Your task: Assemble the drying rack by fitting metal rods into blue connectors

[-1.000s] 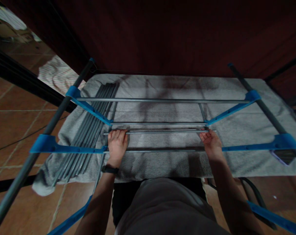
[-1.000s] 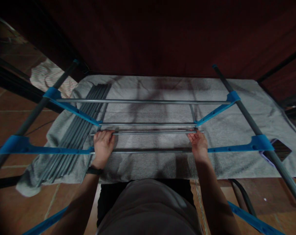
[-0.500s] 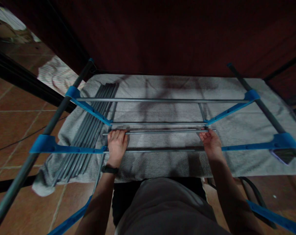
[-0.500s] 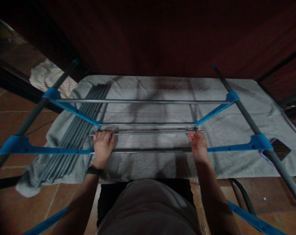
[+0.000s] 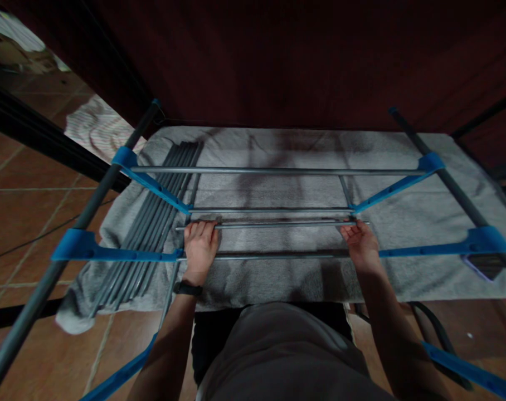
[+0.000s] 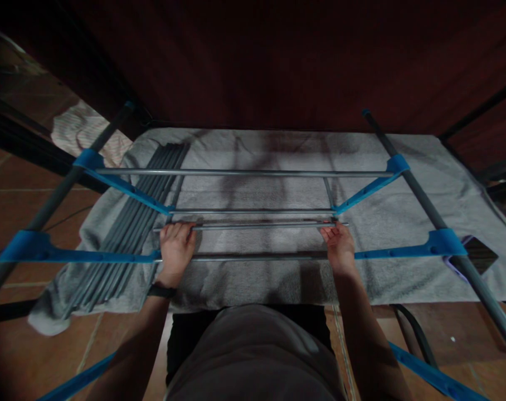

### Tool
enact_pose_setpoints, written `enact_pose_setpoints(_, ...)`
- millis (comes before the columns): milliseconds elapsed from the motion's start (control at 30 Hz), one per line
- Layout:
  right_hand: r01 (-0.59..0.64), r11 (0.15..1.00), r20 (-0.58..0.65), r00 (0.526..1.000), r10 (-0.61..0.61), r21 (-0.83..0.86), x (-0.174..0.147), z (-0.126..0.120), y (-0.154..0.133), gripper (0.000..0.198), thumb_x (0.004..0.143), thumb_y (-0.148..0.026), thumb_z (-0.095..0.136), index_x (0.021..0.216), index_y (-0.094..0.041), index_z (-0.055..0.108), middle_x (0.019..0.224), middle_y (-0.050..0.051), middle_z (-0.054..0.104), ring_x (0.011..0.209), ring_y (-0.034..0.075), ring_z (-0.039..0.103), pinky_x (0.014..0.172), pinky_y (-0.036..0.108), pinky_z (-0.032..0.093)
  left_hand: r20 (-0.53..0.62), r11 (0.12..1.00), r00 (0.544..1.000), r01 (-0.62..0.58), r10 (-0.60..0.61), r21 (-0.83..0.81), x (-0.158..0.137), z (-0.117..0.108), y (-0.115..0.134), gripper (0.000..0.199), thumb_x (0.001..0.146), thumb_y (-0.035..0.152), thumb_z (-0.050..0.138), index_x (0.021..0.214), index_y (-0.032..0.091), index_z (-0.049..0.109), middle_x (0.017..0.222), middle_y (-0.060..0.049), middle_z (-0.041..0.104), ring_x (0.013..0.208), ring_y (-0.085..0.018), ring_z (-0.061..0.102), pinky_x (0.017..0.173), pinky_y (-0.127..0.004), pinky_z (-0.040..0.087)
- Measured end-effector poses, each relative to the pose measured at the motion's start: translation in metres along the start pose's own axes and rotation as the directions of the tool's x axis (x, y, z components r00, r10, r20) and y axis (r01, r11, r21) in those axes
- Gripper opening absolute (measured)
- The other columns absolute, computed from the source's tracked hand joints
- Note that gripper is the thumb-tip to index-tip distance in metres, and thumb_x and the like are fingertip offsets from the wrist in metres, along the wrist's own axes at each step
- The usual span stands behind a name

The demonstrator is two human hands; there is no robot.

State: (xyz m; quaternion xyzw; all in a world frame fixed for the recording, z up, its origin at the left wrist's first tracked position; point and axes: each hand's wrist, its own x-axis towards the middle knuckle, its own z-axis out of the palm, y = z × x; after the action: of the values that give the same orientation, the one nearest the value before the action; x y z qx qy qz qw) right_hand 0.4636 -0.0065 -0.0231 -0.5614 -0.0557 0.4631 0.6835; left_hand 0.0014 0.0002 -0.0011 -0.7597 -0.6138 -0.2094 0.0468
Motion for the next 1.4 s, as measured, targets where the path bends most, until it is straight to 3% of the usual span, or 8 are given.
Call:
enact_pose_setpoints(400,0.018,1.000,0.004,1.000,-0.018,0.001,-0.003,0.000,-0.001,0.011,0.091,-0.024,0.059,0.081,-0.022,0.060,0.079,-0.002,0.069,0.075,0.010,0.067,0.080,0.026,0.059,-0.012,0.999,1.000,-0.023,0.023,0.024,-0.001,0.000,-0.001,0.028,0.100,0.029,0.044,0.113,0.019,0.066,0.100,-0.011,0.070,0.101,-0.029,0.061,0.100,-0.045,0.039)
enact_pose_setpoints(533,0.055,0.998,0.064,0.996,-0.055,0.005,-0.005,-0.001,-0.002,0.008,0.085,-0.025,0.066,0.080,-0.022,0.061,0.081,-0.001,0.069,0.076,0.011,0.069,0.079,0.028,0.061,-0.029,0.999,0.999,-0.017,0.018,0.030,-0.001,0.000,-0.001,0.029,0.100,0.028,0.044,0.113,0.017,0.067,0.099,-0.012,0.071,0.101,-0.029,0.061,0.100,-0.045,0.040)
enact_pose_setpoints(767,0.093,0.996,0.120,0.988,-0.094,0.012,-0.008,-0.001,-0.002,0.019,0.072,-0.016,0.075,0.074,-0.022,0.057,0.079,-0.004,0.069,0.076,0.012,0.070,0.079,0.029,0.063,-0.036,0.999,0.999,0.002,-0.001,0.041,0.000,0.000,0.001,0.028,0.100,0.029,0.044,0.112,0.018,0.068,0.100,-0.011,0.071,0.101,-0.029,0.061,0.100,-0.044,0.039)
enact_pose_setpoints(1400,0.089,0.994,0.078,0.992,-0.094,0.064,-0.001,0.011,0.004,0.029,0.074,-0.023,0.082,0.072,-0.023,0.053,0.069,-0.006,0.066,0.069,0.010,0.068,0.078,0.028,0.061,-0.024,1.000,1.000,0.017,-0.017,0.010,0.001,0.002,-0.003,0.032,0.098,0.030,0.044,0.116,0.018,0.067,0.101,-0.012,0.071,0.104,-0.031,0.060,0.102,-0.048,0.038)
